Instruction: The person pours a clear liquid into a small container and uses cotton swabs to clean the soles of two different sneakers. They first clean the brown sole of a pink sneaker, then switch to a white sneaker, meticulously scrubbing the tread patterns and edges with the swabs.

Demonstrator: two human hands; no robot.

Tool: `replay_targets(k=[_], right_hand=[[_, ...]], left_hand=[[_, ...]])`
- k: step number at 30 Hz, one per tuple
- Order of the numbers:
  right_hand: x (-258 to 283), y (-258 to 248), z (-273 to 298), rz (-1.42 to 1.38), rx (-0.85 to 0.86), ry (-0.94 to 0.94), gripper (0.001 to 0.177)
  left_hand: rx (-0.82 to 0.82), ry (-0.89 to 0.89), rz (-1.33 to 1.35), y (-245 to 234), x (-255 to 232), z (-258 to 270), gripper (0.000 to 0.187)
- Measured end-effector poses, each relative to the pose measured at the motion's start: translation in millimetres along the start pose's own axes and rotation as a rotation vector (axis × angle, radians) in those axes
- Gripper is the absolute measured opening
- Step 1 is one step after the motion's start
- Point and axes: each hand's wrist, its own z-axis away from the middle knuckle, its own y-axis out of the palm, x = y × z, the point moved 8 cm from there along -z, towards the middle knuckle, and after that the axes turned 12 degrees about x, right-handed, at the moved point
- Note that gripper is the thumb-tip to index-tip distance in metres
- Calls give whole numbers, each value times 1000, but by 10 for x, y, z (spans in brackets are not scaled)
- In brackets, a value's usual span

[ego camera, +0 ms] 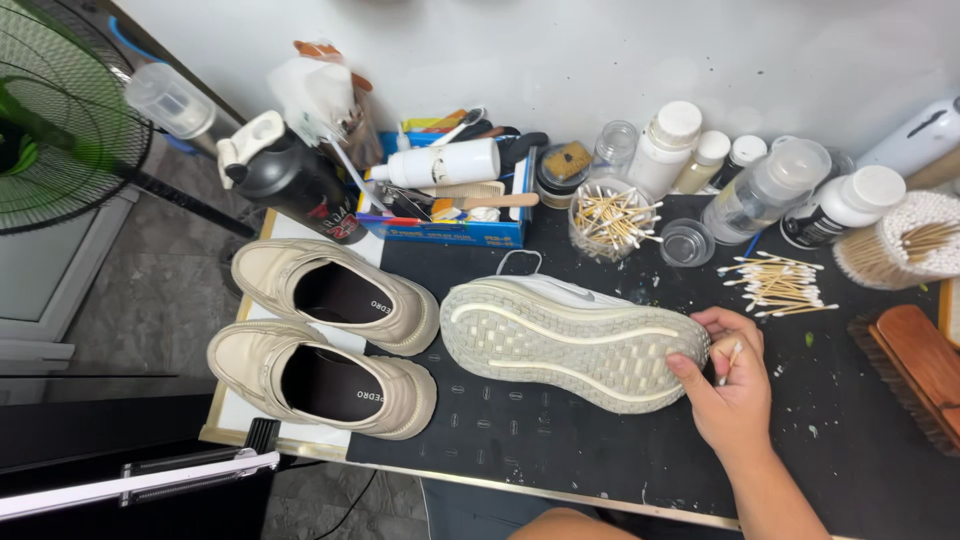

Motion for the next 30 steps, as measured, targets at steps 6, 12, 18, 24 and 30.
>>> replay_targets(k=[6,12,18,24,30], right_hand=[[-23,-19,0,-12,-1,0,46],[-12,-7,2,-29,-6,4,45],[-46,-21,-1,-51,14,11,46],[-39,-17,-32,-96,0,-51,45],[49,-95,-23,-26,-34,-29,47]], left_hand=[[-19,-90,14,-19,-282,-40,31],[-28,-120,42,-23,-262,-62,29],[16,-54,-16,9,-297,-60,24],[-247,144,873,11,552,93,31],[-574,632,1619,911,1916,158,52]])
